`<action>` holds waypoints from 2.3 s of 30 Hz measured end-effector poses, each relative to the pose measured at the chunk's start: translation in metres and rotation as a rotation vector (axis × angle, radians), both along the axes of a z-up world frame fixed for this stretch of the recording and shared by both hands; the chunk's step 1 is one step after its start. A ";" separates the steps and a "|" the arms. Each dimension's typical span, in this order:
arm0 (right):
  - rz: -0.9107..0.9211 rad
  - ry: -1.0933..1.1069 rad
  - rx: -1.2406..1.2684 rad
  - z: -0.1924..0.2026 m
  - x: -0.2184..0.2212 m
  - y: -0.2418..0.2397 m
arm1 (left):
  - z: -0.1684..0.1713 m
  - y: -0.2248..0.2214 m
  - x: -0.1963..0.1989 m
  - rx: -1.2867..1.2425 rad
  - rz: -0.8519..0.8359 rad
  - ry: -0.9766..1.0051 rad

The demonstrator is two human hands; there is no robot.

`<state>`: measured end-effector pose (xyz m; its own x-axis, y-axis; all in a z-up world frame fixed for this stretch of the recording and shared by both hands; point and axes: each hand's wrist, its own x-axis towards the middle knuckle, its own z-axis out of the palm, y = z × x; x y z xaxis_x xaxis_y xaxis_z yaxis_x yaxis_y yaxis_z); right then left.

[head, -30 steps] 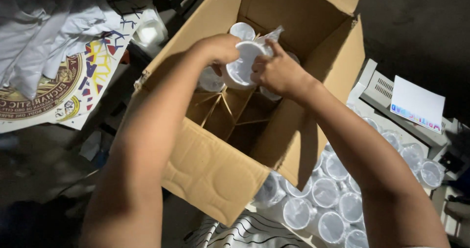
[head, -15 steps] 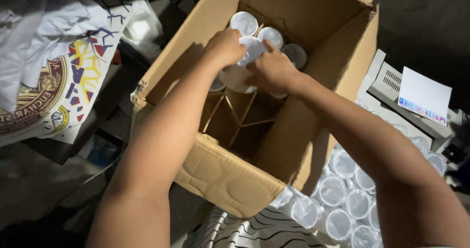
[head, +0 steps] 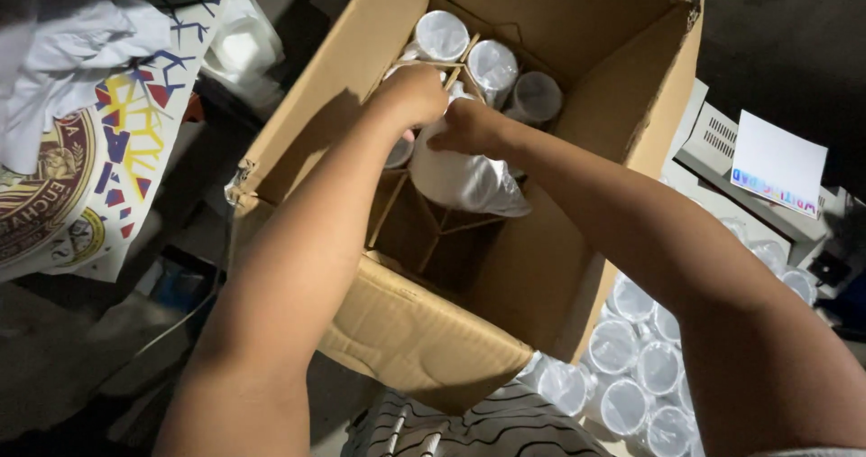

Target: The person wipes the exterior and interior of white mugs with a cloth and places them into a cardboard box.

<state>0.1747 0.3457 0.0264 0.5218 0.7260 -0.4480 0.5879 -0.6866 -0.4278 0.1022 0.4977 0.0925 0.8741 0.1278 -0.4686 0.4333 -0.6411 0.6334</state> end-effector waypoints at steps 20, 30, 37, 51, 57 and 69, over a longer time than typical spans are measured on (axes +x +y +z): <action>-0.226 0.180 0.082 -0.029 -0.011 -0.015 | -0.100 -0.035 0.011 -0.651 0.349 0.335; 0.066 0.032 0.046 -0.038 -0.019 -0.007 | -0.149 -0.017 0.023 -0.632 0.323 0.311; 0.208 -0.013 -0.007 -0.029 -0.031 0.000 | -0.198 0.001 0.037 0.411 -0.435 0.033; 0.280 -0.168 -0.250 0.031 -0.032 0.006 | -0.158 -0.021 -0.009 0.023 0.211 -0.117; 0.332 -0.198 -0.243 0.027 -0.018 0.003 | -0.257 -0.011 0.018 0.738 -0.575 -0.214; 0.250 -0.149 -0.289 0.038 -0.022 0.008 | -0.213 -0.016 -0.006 0.574 -0.381 -0.177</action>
<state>0.1522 0.3536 0.0648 0.4194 0.6940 -0.5852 0.7929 -0.5940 -0.1362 0.0965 0.4818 -0.1202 0.9640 -0.0179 -0.2653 0.0341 -0.9811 0.1903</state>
